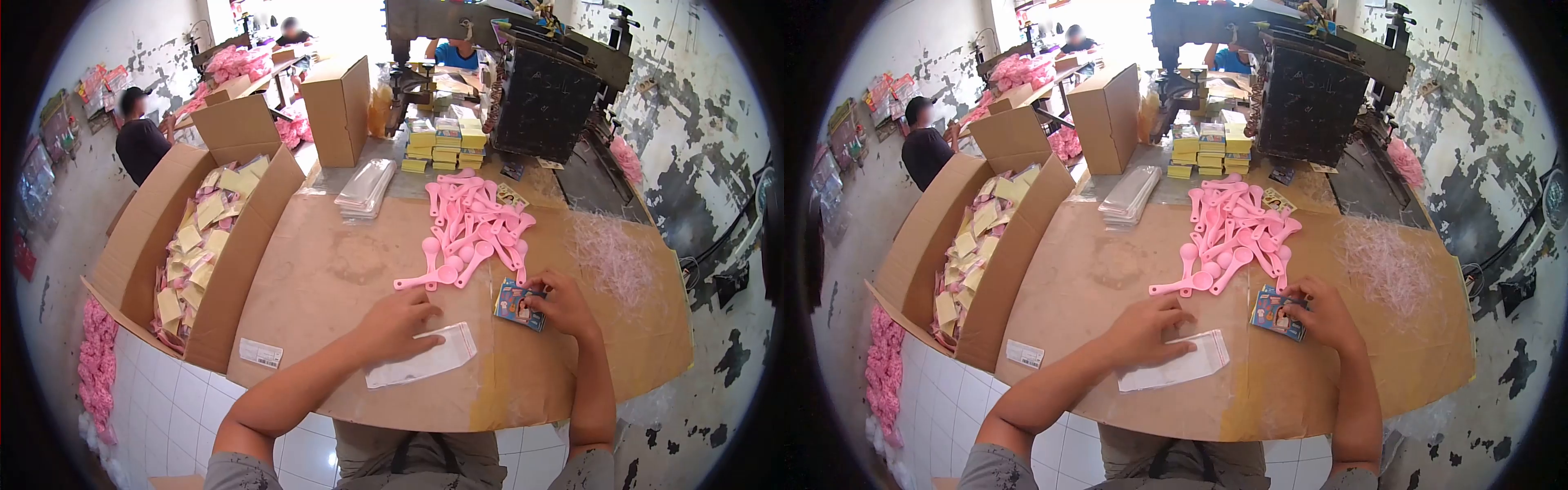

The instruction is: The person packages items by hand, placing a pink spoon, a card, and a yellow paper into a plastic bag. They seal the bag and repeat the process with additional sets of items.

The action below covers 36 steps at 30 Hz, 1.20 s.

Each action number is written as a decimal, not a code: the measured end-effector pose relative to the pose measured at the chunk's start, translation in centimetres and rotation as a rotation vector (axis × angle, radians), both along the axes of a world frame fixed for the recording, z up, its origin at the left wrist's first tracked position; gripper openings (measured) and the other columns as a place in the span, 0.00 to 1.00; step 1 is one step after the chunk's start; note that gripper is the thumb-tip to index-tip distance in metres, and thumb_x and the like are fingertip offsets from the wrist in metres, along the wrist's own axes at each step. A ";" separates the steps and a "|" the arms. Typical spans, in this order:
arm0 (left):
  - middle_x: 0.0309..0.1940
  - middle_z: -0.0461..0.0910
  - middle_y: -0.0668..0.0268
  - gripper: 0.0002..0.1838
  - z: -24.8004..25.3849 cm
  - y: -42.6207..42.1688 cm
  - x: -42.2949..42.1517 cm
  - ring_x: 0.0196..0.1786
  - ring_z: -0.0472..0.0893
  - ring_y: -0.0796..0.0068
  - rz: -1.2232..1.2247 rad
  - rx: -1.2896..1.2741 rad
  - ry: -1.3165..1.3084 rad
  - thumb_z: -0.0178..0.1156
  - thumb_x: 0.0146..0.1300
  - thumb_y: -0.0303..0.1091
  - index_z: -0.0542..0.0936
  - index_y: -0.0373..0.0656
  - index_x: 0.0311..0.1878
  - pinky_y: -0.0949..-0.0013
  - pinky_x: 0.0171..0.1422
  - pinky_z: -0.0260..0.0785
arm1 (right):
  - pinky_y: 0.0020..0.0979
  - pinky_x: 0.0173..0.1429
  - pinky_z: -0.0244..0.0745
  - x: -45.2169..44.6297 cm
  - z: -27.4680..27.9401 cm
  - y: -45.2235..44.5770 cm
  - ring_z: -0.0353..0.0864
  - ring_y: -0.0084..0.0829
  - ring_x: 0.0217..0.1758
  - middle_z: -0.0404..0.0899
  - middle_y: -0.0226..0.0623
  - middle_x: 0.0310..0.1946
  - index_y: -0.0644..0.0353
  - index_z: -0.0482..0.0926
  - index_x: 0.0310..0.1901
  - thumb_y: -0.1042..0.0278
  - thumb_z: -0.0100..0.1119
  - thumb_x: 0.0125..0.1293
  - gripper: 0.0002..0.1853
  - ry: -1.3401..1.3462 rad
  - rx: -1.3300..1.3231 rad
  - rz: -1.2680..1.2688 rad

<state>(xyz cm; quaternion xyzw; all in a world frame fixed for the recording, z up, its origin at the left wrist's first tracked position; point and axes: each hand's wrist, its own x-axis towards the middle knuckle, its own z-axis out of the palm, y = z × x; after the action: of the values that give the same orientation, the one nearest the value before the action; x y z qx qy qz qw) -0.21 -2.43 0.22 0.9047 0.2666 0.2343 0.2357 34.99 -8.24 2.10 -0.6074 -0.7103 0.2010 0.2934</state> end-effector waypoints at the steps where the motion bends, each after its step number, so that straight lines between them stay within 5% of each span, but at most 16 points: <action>1: 0.40 0.78 0.63 0.15 0.1 -0.2 0.2 0.45 0.82 0.60 -0.008 -0.008 -0.025 0.76 0.58 0.38 0.83 0.42 0.43 0.59 0.51 0.75 | 0.35 0.51 0.76 0.1 -0.1 0.1 0.82 0.35 0.43 0.82 0.38 0.38 0.63 0.86 0.50 0.71 0.75 0.60 0.16 0.026 -0.016 -0.016; 9: 0.37 0.81 0.62 0.08 0.2 -0.2 0.4 0.40 0.83 0.62 0.025 -0.252 -0.065 0.72 0.62 0.31 0.83 0.41 0.40 0.60 0.46 0.76 | 0.34 0.50 0.77 -0.7 0.4 -0.4 0.83 0.30 0.43 0.84 0.38 0.41 0.64 0.84 0.47 0.73 0.72 0.63 0.12 0.156 0.071 -0.060; 12: 0.37 0.83 0.60 0.09 0.2 -0.6 0.5 0.38 0.83 0.64 0.079 -0.367 -0.103 0.72 0.63 0.31 0.83 0.39 0.41 0.62 0.44 0.76 | 0.34 0.52 0.78 -4.3 0.6 -1.8 0.85 0.30 0.46 0.84 0.38 0.42 0.64 0.84 0.48 0.72 0.71 0.66 0.11 0.646 0.044 -0.036; 15: 0.36 0.84 0.60 0.08 -0.7 -0.3 0.4 0.36 0.84 0.68 0.052 -0.406 -0.165 0.70 0.66 0.31 0.83 0.37 0.41 0.64 0.43 0.76 | 0.35 0.53 0.80 -7.2 -1.0 -2.2 0.86 0.33 0.47 0.84 0.39 0.43 0.63 0.85 0.50 0.72 0.68 0.69 0.10 0.739 0.028 0.126; 18: 0.36 0.85 0.61 0.08 0.1 -0.3 0.5 0.37 0.85 0.72 0.093 -0.473 -0.185 0.69 0.69 0.31 0.82 0.36 0.43 0.66 0.44 0.77 | 0.36 0.52 0.80 -9.5 0.9 -2.1 0.86 0.38 0.46 0.84 0.40 0.43 0.60 0.86 0.52 0.72 0.67 0.69 0.11 0.131 -0.012 0.304; 19: 0.35 0.86 0.61 0.08 0.5 -0.4 0.4 0.38 0.85 0.73 0.128 -0.508 -0.183 0.68 0.70 0.31 0.82 0.36 0.43 0.67 0.44 0.77 | 0.38 0.50 0.80 -9.5 0.0 -1.8 0.85 0.42 0.44 0.83 0.41 0.42 0.59 0.86 0.53 0.73 0.67 0.67 0.13 -0.022 0.152 0.392; 22: 0.38 0.87 0.61 0.07 -1.7 0.6 0.7 0.41 0.87 0.73 0.092 -0.721 -0.586 0.61 0.74 0.25 0.79 0.35 0.51 0.67 0.48 0.82 | 0.38 0.47 0.80 -9.3 -1.1 -1.5 0.84 0.42 0.42 0.82 0.41 0.40 0.58 0.86 0.54 0.74 0.67 0.66 0.14 -0.151 0.234 0.435; 25: 0.44 0.88 0.56 0.13 -1.2 1.8 -0.1 0.44 0.89 0.67 0.050 -0.928 -0.646 0.60 0.75 0.25 0.75 0.33 0.59 0.64 0.50 0.84 | 0.34 0.45 0.80 -8.9 -0.5 -1.8 0.87 0.33 0.42 0.84 0.38 0.41 0.60 0.87 0.51 0.76 0.68 0.66 0.12 0.047 0.070 0.341; 29: 0.44 0.88 0.59 0.17 0.2 0.9 0.3 0.47 0.88 0.75 0.002 -1.014 -0.705 0.63 0.75 0.25 0.74 0.35 0.62 0.71 0.49 0.83 | 0.30 0.46 0.79 -8.5 -0.8 -1.5 0.84 0.22 0.44 0.85 0.33 0.46 0.62 0.85 0.55 0.75 0.67 0.69 0.13 0.314 0.103 0.054; 32: 0.46 0.88 0.56 0.20 0.0 0.3 0.5 0.46 0.89 0.71 -0.009 -0.966 -0.635 0.63 0.73 0.23 0.73 0.36 0.65 0.67 0.52 0.84 | 0.28 0.51 0.81 -8.7 -1.5 -1.2 0.84 0.21 0.48 0.84 0.33 0.47 0.65 0.83 0.57 0.76 0.65 0.72 0.14 0.754 0.104 -0.011; 36: 0.47 0.89 0.57 0.21 0.0 -0.1 0.8 0.48 0.89 0.72 0.016 -0.936 -0.589 0.64 0.73 0.22 0.72 0.36 0.66 0.69 0.53 0.83 | 0.26 0.55 0.80 -8.7 -1.2 -1.2 0.84 0.20 0.50 0.84 0.32 0.48 0.66 0.81 0.59 0.77 0.64 0.73 0.14 0.760 0.183 0.002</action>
<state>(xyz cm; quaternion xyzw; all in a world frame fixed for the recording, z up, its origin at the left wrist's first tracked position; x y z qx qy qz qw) 0.58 -2.58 0.25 0.5976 0.2720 0.3359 0.6753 26.31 -9.46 0.94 -0.4602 -0.5667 0.3478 0.5883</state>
